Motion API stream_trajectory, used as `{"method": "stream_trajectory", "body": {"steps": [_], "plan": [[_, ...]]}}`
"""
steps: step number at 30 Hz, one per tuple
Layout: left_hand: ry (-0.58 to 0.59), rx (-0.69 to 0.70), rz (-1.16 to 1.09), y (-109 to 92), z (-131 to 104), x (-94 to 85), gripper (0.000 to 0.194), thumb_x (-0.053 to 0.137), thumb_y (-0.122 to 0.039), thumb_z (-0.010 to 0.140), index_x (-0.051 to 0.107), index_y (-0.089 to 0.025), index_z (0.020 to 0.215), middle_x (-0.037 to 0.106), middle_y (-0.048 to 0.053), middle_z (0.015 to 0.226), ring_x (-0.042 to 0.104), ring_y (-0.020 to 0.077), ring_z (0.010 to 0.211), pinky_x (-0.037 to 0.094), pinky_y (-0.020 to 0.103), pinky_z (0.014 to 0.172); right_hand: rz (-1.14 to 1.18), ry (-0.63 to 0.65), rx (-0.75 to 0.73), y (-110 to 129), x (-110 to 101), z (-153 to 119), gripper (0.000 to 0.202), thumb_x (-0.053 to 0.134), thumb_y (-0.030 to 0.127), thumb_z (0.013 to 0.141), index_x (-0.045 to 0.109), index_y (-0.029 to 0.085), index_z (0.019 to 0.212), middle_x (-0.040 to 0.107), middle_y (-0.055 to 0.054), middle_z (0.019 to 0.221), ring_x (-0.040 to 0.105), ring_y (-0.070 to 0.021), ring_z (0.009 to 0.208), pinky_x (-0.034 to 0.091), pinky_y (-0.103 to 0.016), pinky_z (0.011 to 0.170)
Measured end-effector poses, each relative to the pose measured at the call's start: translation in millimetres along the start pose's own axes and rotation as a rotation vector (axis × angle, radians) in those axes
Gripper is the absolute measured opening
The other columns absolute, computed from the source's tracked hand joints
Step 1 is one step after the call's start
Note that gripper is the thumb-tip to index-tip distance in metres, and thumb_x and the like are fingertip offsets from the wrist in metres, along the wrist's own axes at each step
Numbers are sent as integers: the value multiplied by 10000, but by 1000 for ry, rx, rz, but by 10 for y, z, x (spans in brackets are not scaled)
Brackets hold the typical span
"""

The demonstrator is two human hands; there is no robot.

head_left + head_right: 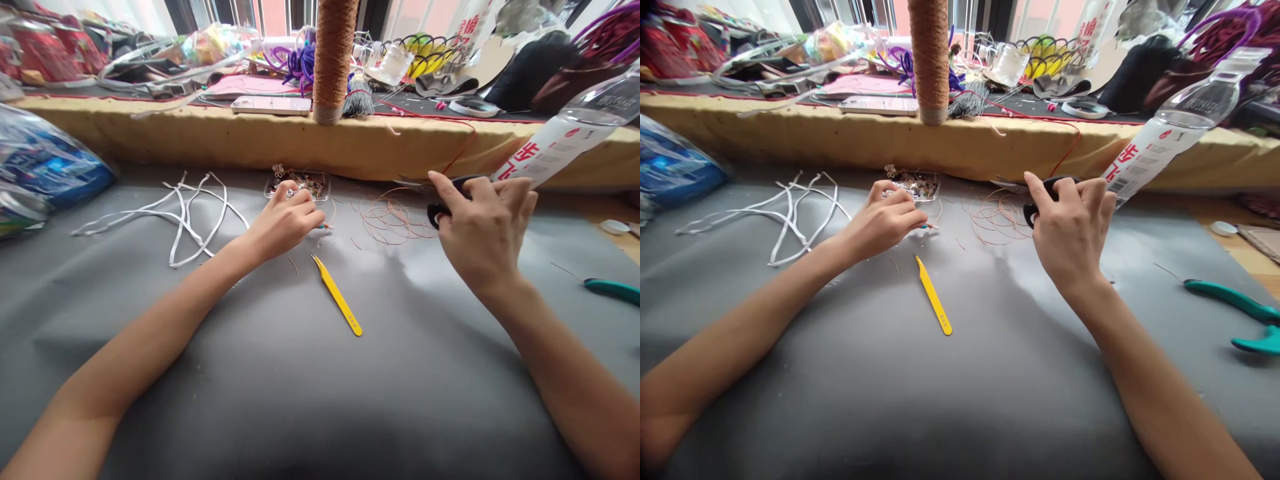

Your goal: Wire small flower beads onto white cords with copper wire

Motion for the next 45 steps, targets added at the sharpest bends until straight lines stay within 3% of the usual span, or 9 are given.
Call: {"method": "stream_trajectory", "body": {"steps": [5,10,12,14,16,19,31,34,45], "plan": [[-2,-20,-46,15,-12,49,323,321,-80,841,601,-197,952,613,76,836,471,211,943,251,420,889,76,70,13,-54,37,40,443,333,209,842,447,238,1269,560,-128,927,432,-331,992,313,-479,793],[-100,-166,-203,29,26,-23,213,380,-206,873,584,-176,923,621,54,834,498,177,906,237,395,888,786,174,263,-45,137,46,421,530,393,742,510,208,1120,519,-24,707,477,-158,646,365,-299,587],[-160,-230,-267,31,44,-102,186,411,-221,866,593,-190,850,629,25,803,498,175,926,225,390,887,1071,330,244,76,132,23,386,563,436,704,562,185,997,487,-2,647,442,-124,587,329,-261,527],[-211,-257,-319,28,57,-173,171,434,-214,857,598,-198,809,634,8,774,494,177,954,219,386,884,1205,574,175,237,108,-32,387,583,466,668,593,167,913,465,9,586,427,-115,553,298,-249,495],[-241,-256,-363,27,63,-212,171,442,-201,853,600,-198,787,635,-4,749,497,173,955,221,378,878,1194,793,138,364,90,-105,403,595,476,637,608,160,886,454,15,551,423,-115,534,285,-247,485],[-257,-246,-408,38,63,-212,175,443,-185,851,601,-195,777,630,-13,718,502,164,928,219,370,870,1092,939,160,438,108,-174,376,597,457,632,617,164,868,442,23,540,405,-105,522,274,-241,486],[-299,-180,-409,-11,52,-186,170,462,-163,842,601,-190,749,623,-20,689,496,159,890,213,362,848,1141,1068,184,523,232,-256,370,619,451,638,585,168,875,442,33,566,394,-92,531,305,-235,503],[-289,-183,-407,-6,51,-188,184,448,-174,851,602,-188,751,616,-17,667,498,162,886,211,367,847,1176,1065,232,520,263,-275,343,602,442,655,572,173,867,430,39,554,388,-88,518,306,-232,491],[-311,-92,-345,-67,41,-180,179,447,-161,850,588,-200,747,614,-22,669,507,167,899,213,379,840,1228,1023,158,578,269,-268,305,624,429,654,539,165,782,413,46,549,358,-74,513,253,-223,479]]}}
Point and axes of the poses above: each hand's wrist, its own z-axis towards the middle knuckle, its own x-axis out of the palm, y = z × x, the point moved 4 cm from there along z, towards the middle knuckle
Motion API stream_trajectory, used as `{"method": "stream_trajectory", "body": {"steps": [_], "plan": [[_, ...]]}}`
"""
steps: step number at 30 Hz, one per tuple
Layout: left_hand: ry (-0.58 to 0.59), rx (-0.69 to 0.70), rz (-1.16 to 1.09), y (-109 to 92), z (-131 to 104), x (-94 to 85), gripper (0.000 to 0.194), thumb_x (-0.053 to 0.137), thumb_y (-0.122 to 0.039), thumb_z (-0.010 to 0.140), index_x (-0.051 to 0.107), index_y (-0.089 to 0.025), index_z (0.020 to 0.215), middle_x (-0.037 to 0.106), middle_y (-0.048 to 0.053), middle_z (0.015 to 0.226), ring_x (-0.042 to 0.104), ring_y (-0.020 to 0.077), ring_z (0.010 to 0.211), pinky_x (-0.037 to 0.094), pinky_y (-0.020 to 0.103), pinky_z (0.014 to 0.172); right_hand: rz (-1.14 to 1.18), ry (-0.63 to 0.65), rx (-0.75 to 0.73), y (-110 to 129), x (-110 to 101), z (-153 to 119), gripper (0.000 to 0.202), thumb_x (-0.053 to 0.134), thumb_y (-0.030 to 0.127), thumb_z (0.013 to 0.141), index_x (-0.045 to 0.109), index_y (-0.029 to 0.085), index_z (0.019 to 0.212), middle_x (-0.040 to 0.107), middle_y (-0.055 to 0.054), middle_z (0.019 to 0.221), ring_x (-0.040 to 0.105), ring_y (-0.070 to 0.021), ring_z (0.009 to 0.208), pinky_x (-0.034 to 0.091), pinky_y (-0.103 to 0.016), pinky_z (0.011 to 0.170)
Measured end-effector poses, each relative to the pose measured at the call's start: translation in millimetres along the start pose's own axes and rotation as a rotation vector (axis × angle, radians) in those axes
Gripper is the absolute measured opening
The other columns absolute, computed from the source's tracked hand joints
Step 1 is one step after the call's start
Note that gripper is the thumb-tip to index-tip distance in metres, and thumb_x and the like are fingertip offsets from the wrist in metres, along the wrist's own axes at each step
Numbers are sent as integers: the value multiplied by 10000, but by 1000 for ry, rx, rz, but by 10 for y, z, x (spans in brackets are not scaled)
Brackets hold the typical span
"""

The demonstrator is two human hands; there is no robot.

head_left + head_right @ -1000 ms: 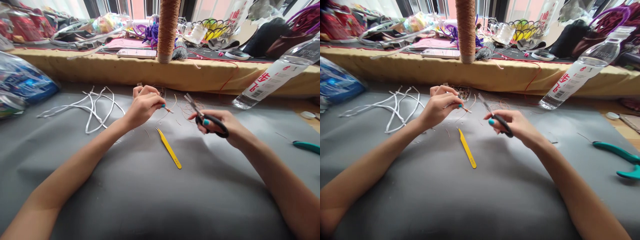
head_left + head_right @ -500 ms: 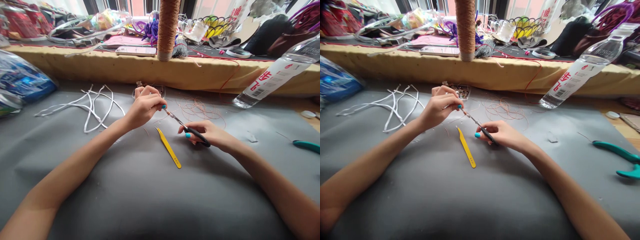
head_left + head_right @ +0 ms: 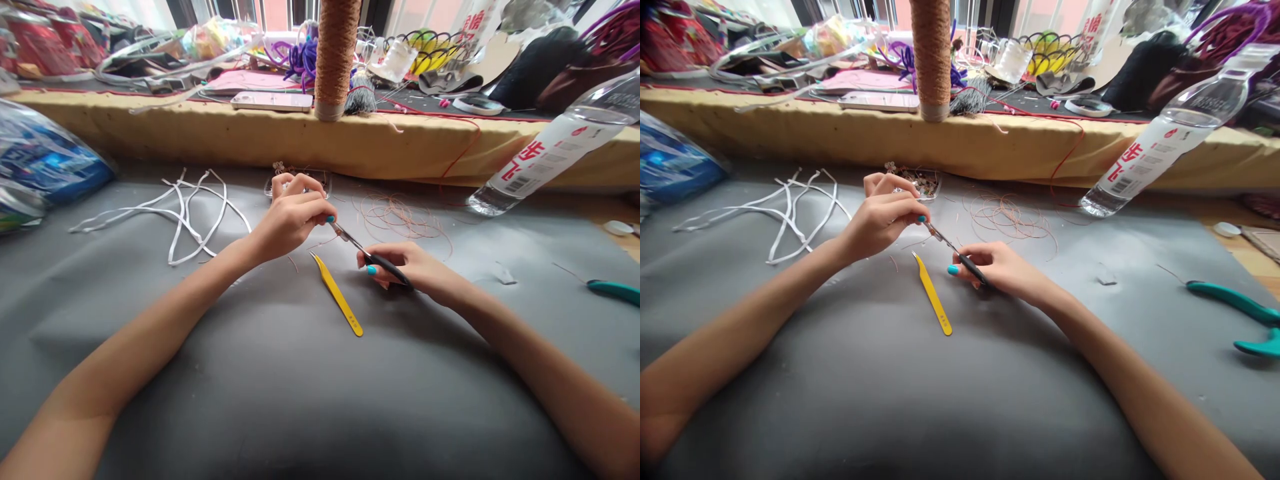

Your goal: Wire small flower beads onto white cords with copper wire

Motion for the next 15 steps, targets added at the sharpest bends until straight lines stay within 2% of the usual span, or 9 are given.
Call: {"method": "stream_trajectory", "body": {"steps": [4,9,15], "plan": [[-11,-24,14,20,4,-4,195,436,-177,858,593,-200,746,616,-17,673,508,169,897,210,388,843,64,-28,-40,-55,30,15,259,617,402,679,513,171,732,372,58,540,312,-54,485,216,-209,449],[-40,-71,34,78,15,-30,187,451,-173,850,606,-193,746,624,-13,673,511,172,888,213,386,831,88,-157,-78,-115,-51,25,272,603,424,689,518,174,752,395,61,490,318,-59,454,207,-210,431],[-72,-130,23,63,19,-52,167,468,-166,840,606,-192,749,629,-12,697,515,172,881,208,386,841,-66,-2,27,13,-17,-24,335,640,445,638,569,154,788,409,53,495,358,-71,481,258,-213,449]]}}
Point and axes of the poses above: each hand's wrist, its own z-axis towards the middle knuckle, its own x-axis out of the palm, y = z × x, the point moved 4 cm from there along z, towards the middle knuckle
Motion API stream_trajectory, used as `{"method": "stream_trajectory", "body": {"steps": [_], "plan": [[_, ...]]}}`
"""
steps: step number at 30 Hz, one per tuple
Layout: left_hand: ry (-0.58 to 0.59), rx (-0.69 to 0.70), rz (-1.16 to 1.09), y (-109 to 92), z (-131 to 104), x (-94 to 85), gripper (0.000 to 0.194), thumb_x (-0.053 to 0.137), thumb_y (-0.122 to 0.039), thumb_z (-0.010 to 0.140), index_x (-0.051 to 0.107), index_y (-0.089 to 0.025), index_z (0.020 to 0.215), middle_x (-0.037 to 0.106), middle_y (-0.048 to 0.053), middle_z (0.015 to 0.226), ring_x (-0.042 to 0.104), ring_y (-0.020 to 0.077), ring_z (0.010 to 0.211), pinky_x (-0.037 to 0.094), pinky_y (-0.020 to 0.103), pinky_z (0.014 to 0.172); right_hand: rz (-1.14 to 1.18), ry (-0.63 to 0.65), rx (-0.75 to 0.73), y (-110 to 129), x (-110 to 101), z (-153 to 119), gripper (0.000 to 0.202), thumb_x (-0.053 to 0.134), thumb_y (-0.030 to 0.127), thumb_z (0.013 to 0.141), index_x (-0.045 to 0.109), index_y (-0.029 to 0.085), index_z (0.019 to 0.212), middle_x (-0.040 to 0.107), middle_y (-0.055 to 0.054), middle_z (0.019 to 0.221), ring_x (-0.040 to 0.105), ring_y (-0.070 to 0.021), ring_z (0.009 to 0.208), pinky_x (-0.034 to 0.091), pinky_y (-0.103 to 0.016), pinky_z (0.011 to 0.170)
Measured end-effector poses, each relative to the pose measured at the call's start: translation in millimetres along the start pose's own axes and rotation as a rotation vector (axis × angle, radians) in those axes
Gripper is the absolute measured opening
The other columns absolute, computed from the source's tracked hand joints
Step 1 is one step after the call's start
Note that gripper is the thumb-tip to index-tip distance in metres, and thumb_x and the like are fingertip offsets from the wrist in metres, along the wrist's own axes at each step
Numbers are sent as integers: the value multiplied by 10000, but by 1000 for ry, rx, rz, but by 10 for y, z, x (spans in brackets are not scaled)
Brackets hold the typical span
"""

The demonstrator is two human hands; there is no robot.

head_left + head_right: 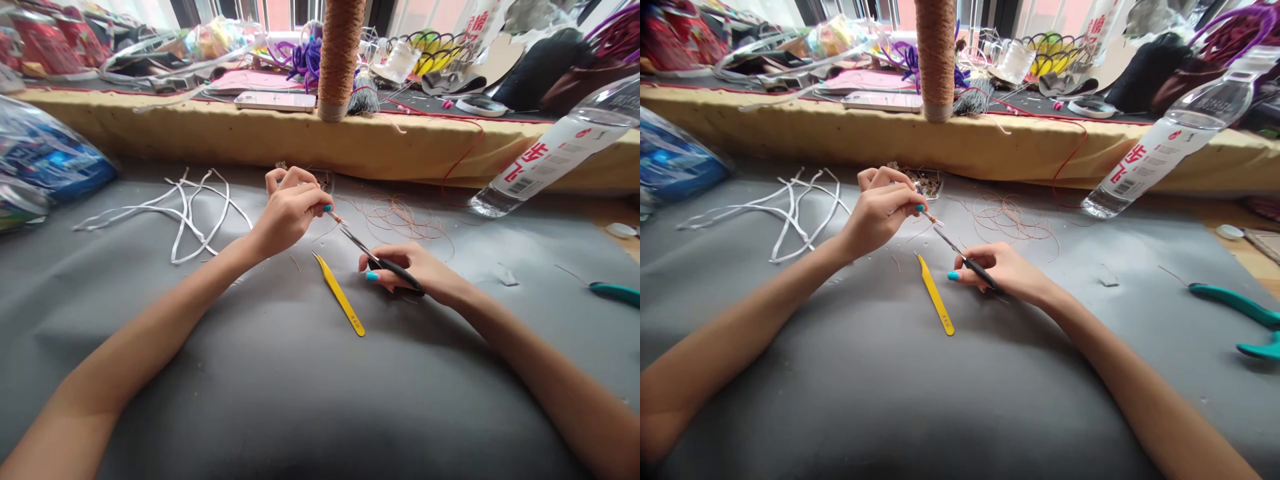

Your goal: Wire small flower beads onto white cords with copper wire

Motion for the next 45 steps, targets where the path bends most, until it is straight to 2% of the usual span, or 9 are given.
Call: {"method": "stream_trajectory", "body": {"steps": [9,26,29,31,33,38,40,43,45], "plan": [[28,1,-33,-145,-34,22,199,437,-187,853,604,-203,747,625,-13,675,513,179,878,211,388,847,-38,21,-33,24,29,-18,269,613,410,677,528,164,746,399,48,533,358,-71,493,264,-208,449],[35,-36,-23,-94,-24,32,168,465,-186,841,605,-196,748,639,-12,712,511,181,886,202,385,848,-121,-23,-113,-81,44,37,323,573,478,704,515,162,673,363,61,448,307,-67,447,242,-217,437],[8,-140,-26,-14,-13,34,129,481,-175,826,608,-191,814,651,5,765,511,176,865,231,374,833,-219,-236,-188,-34,-120,18,339,580,481,695,559,168,824,487,18,578,404,-95,514,313,-235,492],[16,-234,-42,58,-13,56,170,463,-140,823,605,-192,900,655,14,790,512,173,853,256,366,818,-399,-533,-212,7,-345,-40,389,591,449,693,553,176,967,561,-35,736,472,-137,615,344,-266,561],[46,-317,-62,128,-18,87,225,439,-115,819,608,-196,943,653,23,811,514,175,852,282,361,804,-628,-793,-78,-5,-588,-117,427,586,396,702,522,189,1070,583,-82,844,506,-186,687,338,-301,595],[172,-445,-226,226,-34,149,257,425,-110,797,638,-194,915,637,37,867,531,174,865,368,340,786,-975,-857,371,-220,-961,-199,421,461,350,779,481,159,1154,577,-181,823,515,-293,702,270,-347,548],[188,-492,-344,216,-39,151,245,445,-104,778,634,-178,915,632,39,899,548,156,845,399,320,777,-998,-873,312,-237,-964,-187,326,428,291,799,536,163,1078,562,-192,890,511,-275,709,279,-355,567],[154,-534,-560,138,-33,131,209,484,-89,750,623,-150,894,632,38,929,567,135,831,435,295,769,-885,-888,-38,-109,-773,-142,244,428,290,818,589,180,963,541,-151,996,500,-204,704,329,-343,637],[141,-567,-721,58,-36,132,187,500,-78,738,612,-139,876,632,37,922,581,124,790,456,293,761,-717,-745,-242,-9,-528,-96,228,452,323,819,605,180,908,575,-101,887,481,-156,635,356,-314,654]]}}
Point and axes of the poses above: each hand's wrist, its own z-axis towards the middle knuckle, its own x-axis out of the palm, y = z × x, the point moved 4 cm from there along z, towards the middle knuckle
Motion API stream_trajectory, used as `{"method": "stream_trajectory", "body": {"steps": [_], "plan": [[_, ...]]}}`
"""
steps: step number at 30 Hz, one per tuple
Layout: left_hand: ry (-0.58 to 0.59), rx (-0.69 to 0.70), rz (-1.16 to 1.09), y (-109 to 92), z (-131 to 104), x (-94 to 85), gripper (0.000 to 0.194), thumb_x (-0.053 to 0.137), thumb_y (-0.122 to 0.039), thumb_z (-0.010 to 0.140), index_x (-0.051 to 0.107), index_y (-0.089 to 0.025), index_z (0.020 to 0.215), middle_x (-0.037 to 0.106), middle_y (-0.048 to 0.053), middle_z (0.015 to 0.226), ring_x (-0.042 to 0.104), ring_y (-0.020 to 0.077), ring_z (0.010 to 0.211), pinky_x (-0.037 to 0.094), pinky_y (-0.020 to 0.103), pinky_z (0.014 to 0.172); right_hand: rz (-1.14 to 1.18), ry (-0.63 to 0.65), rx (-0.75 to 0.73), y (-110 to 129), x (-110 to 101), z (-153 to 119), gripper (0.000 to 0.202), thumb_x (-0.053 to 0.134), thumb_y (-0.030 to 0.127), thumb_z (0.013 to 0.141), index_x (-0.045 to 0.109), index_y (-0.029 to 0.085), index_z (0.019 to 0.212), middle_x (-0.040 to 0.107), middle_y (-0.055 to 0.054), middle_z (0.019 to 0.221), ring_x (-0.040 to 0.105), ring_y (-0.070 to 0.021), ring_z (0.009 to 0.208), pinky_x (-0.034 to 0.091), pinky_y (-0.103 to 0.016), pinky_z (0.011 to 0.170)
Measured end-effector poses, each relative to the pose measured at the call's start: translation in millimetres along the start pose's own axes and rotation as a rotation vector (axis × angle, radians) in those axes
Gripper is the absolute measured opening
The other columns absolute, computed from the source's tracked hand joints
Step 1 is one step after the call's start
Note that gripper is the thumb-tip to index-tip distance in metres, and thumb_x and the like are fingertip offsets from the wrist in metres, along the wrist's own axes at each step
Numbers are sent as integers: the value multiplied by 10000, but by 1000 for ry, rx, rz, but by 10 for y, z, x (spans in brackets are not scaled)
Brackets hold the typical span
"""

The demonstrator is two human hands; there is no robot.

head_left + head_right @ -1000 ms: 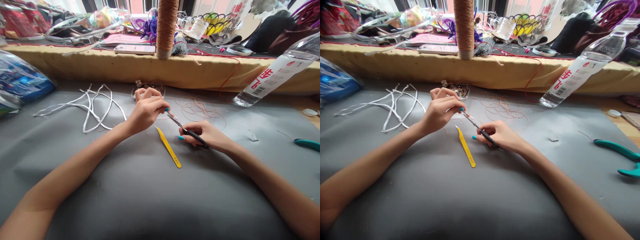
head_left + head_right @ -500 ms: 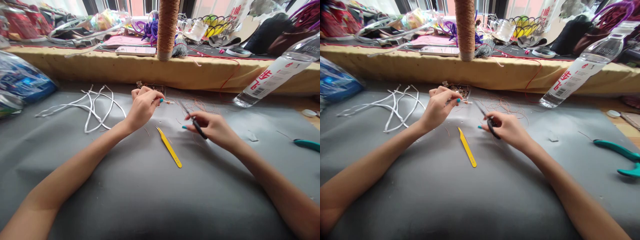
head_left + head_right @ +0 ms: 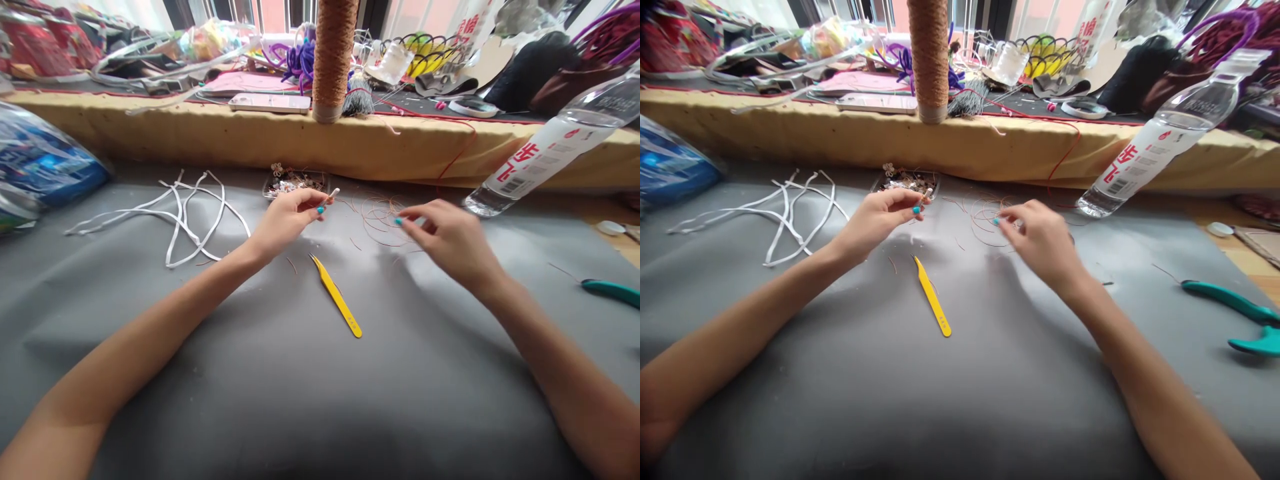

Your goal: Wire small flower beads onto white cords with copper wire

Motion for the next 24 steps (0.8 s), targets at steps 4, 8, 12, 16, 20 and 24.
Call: {"method": "stream_trajectory", "body": {"steps": [4,8,12,16,20,24], "plan": [[80,-73,-301,-48,-113,176,100,565,-136,733,582,-140,832,633,17,804,602,121,751,469,300,784,277,277,-63,416,300,-215,281,459,397,815,584,185,952,603,-52,828,473,-122,571,368,-268,576],[159,-162,-431,-23,-245,363,105,589,-211,737,548,-146,807,624,13,786,601,124,785,462,276,782,293,324,-87,576,458,-366,198,427,352,831,539,193,866,596,-41,822,505,-135,636,370,-262,609],[198,-81,-235,-18,-272,392,93,547,-243,764,518,-155,771,600,5,757,569,107,718,451,245,703,275,254,-32,519,426,-329,190,347,260,848,483,197,731,563,-38,741,500,-153,676,351,-265,627],[167,82,85,-26,-193,285,65,521,-223,773,528,-162,754,579,-6,718,509,83,617,401,218,609,331,167,42,382,335,-218,211,368,296,850,465,195,692,507,-19,668,460,-143,636,324,-260,607],[258,66,128,15,-130,251,84,522,-229,761,560,-159,734,569,-11,682,484,86,628,363,211,588,636,139,168,218,309,-128,316,395,418,844,462,186,640,445,3,604,408,-114,569,317,-253,567],[375,-142,106,69,-115,267,158,549,-303,729,546,-158,666,483,-44,522,397,68,485,287,200,473,969,107,374,90,322,-95,336,543,463,752,466,176,593,408,20,583,349,-77,500,279,-237,483]]}}
Point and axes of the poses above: each hand's wrist, its own z-axis towards the middle knuckle, its own x-axis out of the palm, y = z × x, the point moved 4 cm from there along z, towards the middle knuckle
